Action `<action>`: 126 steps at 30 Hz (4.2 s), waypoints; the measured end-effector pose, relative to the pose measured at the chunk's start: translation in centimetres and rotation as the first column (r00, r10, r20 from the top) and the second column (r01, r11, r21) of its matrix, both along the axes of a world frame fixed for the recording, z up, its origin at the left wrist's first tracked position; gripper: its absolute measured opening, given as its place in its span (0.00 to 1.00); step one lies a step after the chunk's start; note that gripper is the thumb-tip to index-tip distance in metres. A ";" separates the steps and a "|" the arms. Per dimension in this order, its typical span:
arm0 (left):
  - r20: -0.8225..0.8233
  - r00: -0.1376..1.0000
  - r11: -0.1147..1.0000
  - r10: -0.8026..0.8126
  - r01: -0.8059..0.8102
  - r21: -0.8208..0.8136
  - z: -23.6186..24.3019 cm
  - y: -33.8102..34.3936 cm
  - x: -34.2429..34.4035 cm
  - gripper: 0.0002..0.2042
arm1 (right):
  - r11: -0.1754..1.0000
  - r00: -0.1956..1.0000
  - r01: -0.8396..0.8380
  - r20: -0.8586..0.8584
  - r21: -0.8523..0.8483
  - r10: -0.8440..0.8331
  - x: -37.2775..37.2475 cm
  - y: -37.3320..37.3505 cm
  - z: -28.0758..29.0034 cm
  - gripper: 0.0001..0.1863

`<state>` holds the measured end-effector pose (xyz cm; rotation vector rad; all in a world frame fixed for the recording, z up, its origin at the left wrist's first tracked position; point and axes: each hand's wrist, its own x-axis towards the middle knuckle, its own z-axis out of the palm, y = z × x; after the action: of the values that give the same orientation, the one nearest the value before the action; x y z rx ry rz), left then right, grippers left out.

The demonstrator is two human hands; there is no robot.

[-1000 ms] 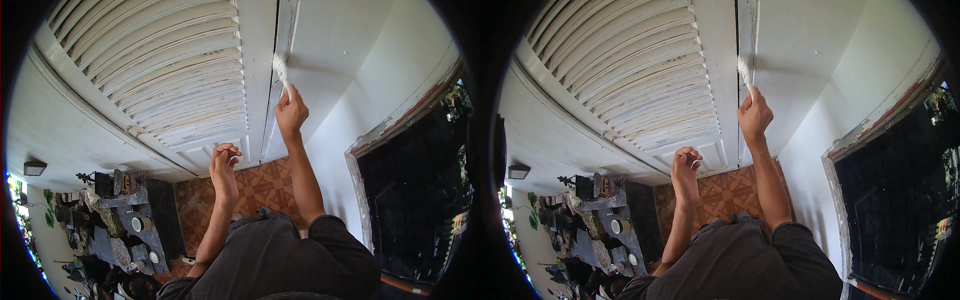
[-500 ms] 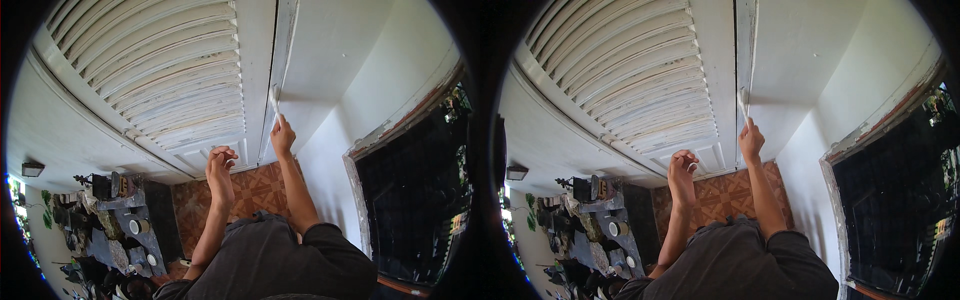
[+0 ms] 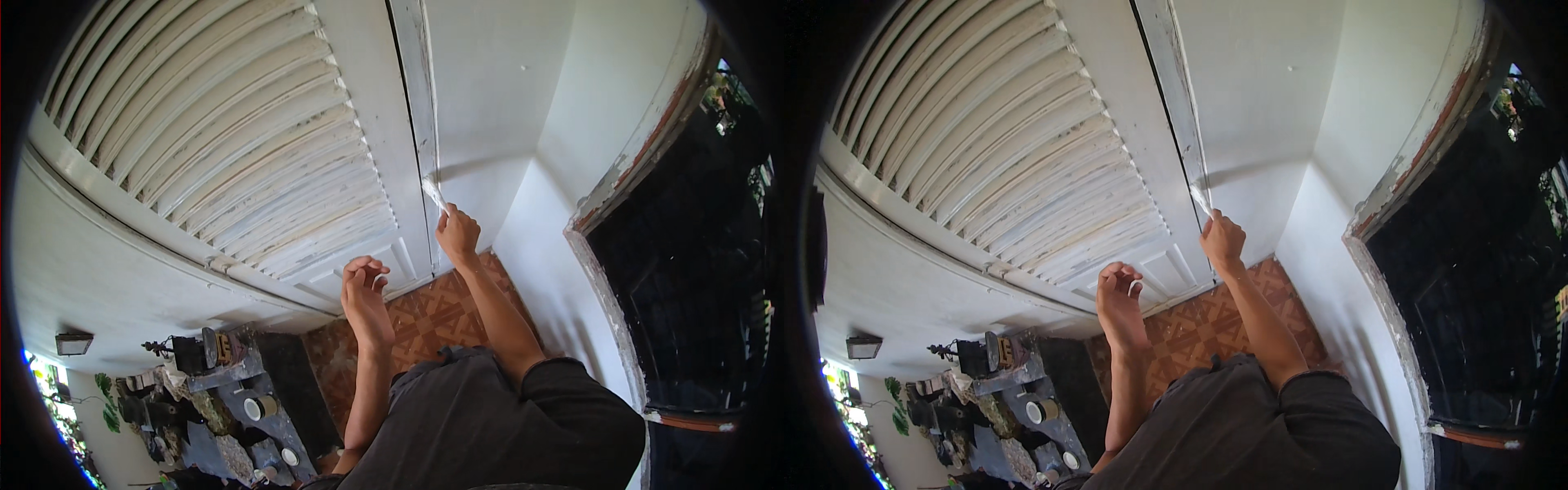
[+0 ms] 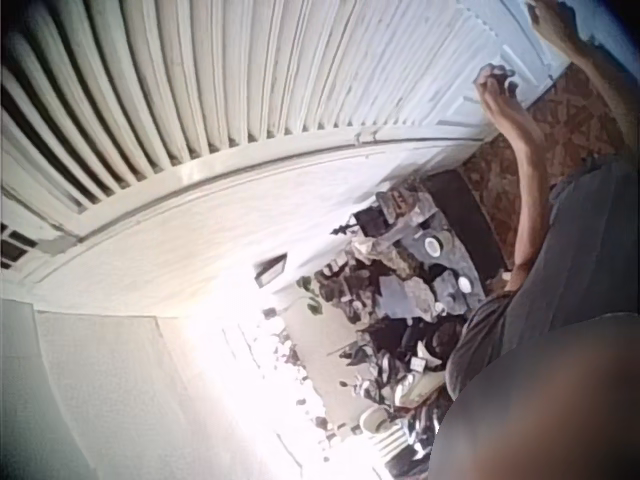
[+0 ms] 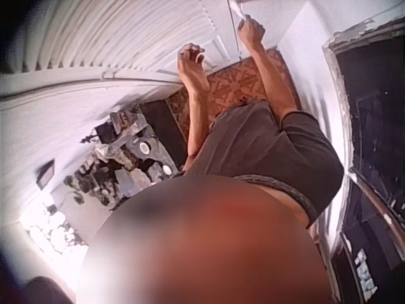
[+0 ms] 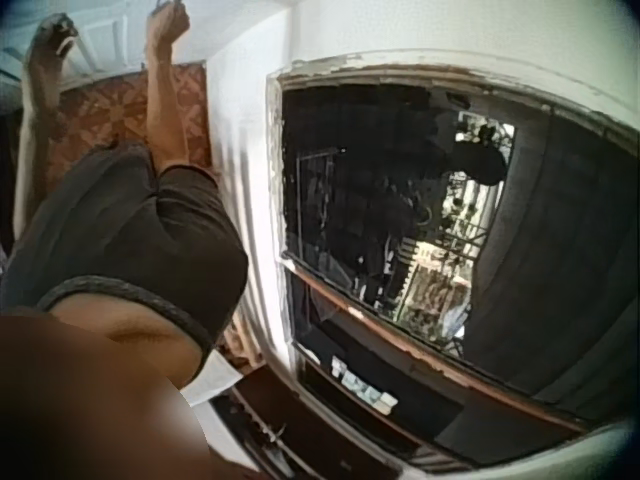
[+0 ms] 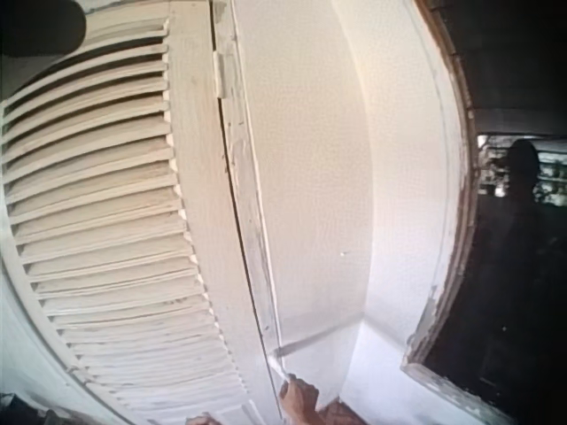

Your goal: The person paints the frame and slats of a louvered door with white paint using a brush.

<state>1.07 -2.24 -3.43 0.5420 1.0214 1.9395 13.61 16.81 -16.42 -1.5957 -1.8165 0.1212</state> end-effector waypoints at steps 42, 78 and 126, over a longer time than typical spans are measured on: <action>0.018 0.999 0.999 0.035 -0.035 0.019 0.7 0.1 1.1 0.11 | 0.874 0.941 0.023 -0.307 0.485 0.146 -0.6 0.2 13.2 0.11; 0.031 0.994 0.993 0.107 -0.106 -0.043 0.1 0.3 3.8 0.10 | 0.941 0.945 -0.088 -0.271 0.327 0.183 -1.5 1.4 3.3 0.13; 0.011 1.000 0.999 -0.025 0.026 -0.030 0.3 0.0 -0.4 0.10 | 0.922 0.892 -0.011 -0.413 0.387 0.184 -3.3 1.0 3.4 0.08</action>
<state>0.67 -2.21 -3.17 0.5246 1.0311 1.8995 10.36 17.83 -13.05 -1.0948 -1.4542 0.1589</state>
